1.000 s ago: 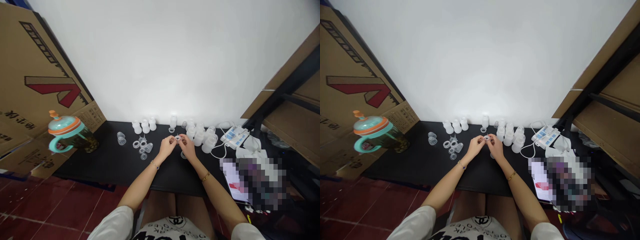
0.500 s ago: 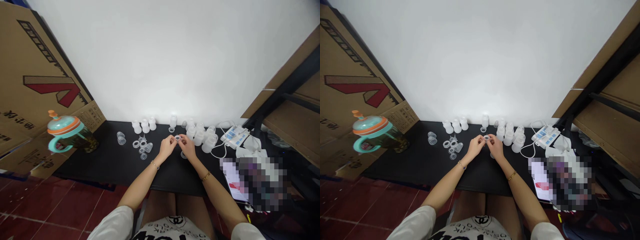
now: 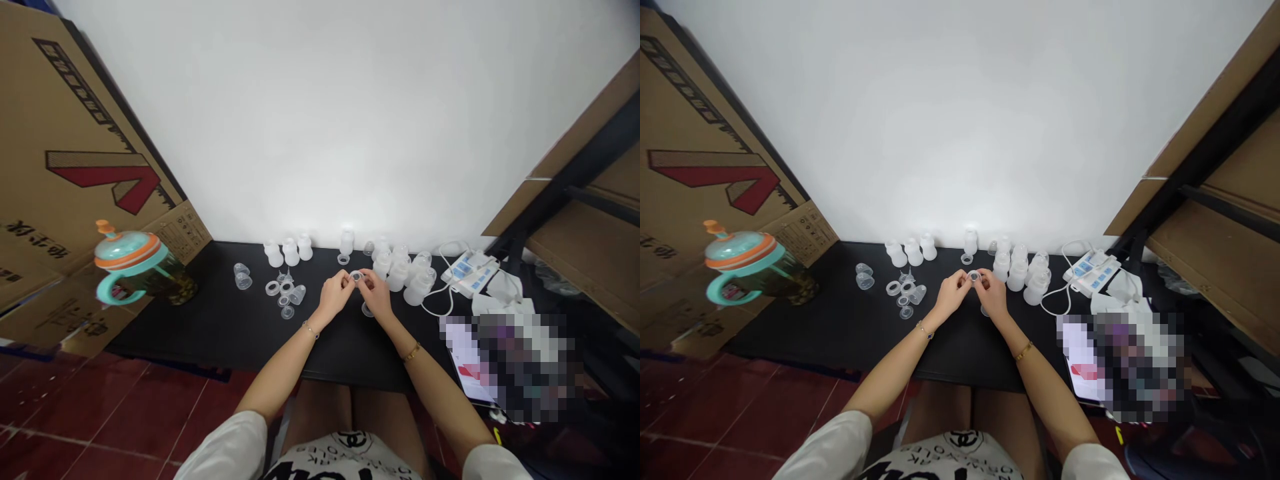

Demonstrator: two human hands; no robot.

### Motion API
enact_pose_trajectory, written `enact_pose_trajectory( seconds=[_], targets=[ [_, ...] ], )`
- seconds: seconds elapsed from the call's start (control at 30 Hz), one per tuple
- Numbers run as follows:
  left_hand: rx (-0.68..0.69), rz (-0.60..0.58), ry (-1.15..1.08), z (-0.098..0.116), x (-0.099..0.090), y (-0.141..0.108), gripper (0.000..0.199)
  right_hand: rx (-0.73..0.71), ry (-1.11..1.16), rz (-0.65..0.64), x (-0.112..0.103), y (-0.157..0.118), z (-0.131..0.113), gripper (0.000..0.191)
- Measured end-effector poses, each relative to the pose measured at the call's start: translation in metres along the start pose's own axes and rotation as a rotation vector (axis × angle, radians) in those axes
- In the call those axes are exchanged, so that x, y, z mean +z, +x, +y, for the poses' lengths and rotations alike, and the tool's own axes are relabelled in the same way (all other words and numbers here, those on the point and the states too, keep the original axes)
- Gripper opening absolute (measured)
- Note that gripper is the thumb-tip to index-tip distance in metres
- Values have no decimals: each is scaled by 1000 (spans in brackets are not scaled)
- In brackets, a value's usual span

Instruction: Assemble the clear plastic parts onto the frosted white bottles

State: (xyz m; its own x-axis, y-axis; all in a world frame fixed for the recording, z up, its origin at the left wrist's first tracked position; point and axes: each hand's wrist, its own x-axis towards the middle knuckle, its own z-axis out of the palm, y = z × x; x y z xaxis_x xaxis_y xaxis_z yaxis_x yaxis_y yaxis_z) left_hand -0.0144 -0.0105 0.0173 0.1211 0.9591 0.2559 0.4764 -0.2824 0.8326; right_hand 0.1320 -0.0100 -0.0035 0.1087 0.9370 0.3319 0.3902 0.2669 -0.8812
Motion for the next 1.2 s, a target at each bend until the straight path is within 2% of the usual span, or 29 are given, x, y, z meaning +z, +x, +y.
enact_pose_trajectory(
  seconds=[0.2,0.7,0.97,1.2],
  targets=[
    [53,17,135,-3,0,-1,38,-9,22,-15,2,-2,5,36],
    [40,20,224,-2,2,-1,36,-11,-41,25,-3,-1,-3,38],
    [75,81,87,4,0,-5,20,-41,4,24,0,-3,-3,41],
    [107,100,57,4,-1,-2,13,-58,15,4,4,-4,0,37]
  ],
)
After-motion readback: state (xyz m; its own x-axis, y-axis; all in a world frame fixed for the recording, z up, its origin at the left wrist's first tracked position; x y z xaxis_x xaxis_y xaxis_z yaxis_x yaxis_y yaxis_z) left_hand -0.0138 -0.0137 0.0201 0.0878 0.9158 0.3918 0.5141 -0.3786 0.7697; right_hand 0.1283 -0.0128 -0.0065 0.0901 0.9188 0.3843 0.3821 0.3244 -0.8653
